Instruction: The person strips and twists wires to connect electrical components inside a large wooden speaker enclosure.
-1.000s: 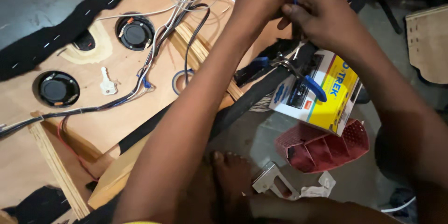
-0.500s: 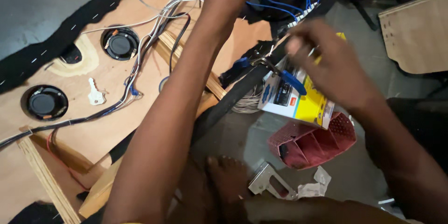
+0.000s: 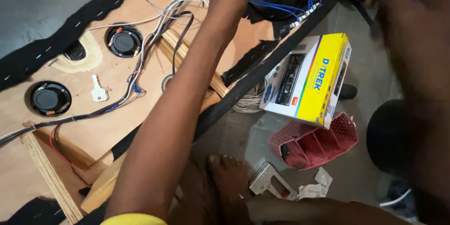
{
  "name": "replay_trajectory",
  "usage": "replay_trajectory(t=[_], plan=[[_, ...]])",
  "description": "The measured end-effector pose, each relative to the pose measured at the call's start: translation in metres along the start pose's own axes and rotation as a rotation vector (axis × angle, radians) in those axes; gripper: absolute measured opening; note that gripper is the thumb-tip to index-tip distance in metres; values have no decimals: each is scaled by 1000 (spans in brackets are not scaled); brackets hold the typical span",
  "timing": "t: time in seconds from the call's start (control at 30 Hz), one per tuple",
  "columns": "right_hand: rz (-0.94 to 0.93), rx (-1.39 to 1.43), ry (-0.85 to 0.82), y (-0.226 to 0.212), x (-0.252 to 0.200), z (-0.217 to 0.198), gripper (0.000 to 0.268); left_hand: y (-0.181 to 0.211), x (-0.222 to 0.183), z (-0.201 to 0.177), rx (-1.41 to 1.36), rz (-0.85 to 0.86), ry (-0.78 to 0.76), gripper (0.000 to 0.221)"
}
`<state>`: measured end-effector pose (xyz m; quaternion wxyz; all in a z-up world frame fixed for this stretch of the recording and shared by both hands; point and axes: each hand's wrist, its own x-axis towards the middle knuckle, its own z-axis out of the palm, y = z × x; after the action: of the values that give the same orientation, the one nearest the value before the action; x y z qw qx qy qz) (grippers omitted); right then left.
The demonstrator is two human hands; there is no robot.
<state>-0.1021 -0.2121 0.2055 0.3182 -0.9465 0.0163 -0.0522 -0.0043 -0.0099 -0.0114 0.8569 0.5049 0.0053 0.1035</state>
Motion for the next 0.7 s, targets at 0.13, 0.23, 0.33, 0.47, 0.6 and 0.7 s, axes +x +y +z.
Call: replay_trajectory(t=[0.13,0.23,0.33,0.47,0.6,0.7], plan=[[31,-119,-234,20,77,12,20,13,-9,-3,48,-137,8,10],[6,-3,-415,38,117,37,19,28,-8,0,55,-143,-80,12],[7,352,-512,50,130,80,15,41,-7,-3,22,-195,-146,13],[-266,123,-377,51,122,101,21,49,-4,-6,37,-250,-196,15],[-692,-273,-259,48,104,105,19,39,-6,-7,-137,-198,-251,14],[-865,-187,-264,38,97,98,27,38,-1,-8,-123,-176,-256,14]])
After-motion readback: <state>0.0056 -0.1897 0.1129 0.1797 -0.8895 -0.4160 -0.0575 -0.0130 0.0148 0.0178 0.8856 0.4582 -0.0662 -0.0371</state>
